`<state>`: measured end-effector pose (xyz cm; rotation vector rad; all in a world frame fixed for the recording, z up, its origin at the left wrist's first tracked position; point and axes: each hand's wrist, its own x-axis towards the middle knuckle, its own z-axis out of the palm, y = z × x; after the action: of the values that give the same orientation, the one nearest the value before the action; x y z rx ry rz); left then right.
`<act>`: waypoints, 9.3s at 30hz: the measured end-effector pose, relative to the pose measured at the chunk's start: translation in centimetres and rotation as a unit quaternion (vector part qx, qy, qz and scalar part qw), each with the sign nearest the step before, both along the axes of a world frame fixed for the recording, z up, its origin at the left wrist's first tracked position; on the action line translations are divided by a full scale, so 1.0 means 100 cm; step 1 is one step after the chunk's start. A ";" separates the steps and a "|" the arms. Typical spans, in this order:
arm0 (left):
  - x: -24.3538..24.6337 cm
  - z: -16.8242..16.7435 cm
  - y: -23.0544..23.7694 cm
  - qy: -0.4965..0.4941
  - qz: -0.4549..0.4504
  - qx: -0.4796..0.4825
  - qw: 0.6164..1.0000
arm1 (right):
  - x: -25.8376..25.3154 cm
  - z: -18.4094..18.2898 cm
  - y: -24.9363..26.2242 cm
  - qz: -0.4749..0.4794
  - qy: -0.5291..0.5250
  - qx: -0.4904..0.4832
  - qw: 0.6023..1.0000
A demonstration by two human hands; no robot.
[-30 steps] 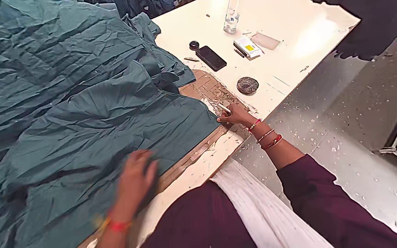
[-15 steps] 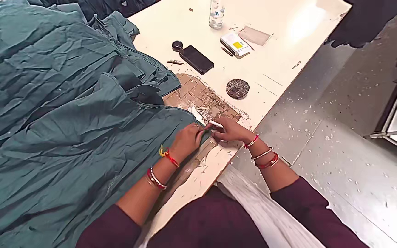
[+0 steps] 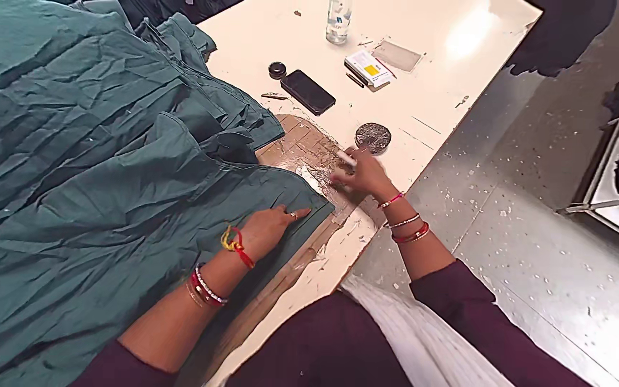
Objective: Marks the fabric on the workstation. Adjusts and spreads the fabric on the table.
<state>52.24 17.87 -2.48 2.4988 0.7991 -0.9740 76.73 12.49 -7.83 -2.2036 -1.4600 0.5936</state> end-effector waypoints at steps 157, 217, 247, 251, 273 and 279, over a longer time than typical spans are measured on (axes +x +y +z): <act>-0.480 -0.113 -0.227 -0.284 0.676 0.402 0.548 | -0.392 -0.058 -0.050 0.462 0.198 0.252 0.827; -0.476 -0.109 -0.228 -0.268 0.646 0.412 0.583 | -0.249 -0.056 -0.092 0.280 -0.005 0.264 0.923; -0.473 -0.107 -0.227 -0.264 0.662 0.400 0.575 | -0.171 -0.034 -0.075 0.195 0.072 0.126 0.970; -0.473 -0.105 -0.224 -0.270 0.656 0.406 0.576 | -0.179 -0.042 -0.059 0.109 0.184 0.175 0.961; -0.472 -0.107 -0.226 -0.263 0.655 0.405 0.581 | -0.135 -0.040 -0.039 0.140 -0.202 0.203 0.948; -0.474 -0.107 -0.226 -0.296 0.647 0.418 0.564 | -0.085 -0.011 0.004 0.057 -0.234 0.046 0.969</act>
<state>4.79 -4.77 -13.15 1.4994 2.5259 0.9075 68.20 12.90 -8.92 -2.2945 -1.8109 0.0270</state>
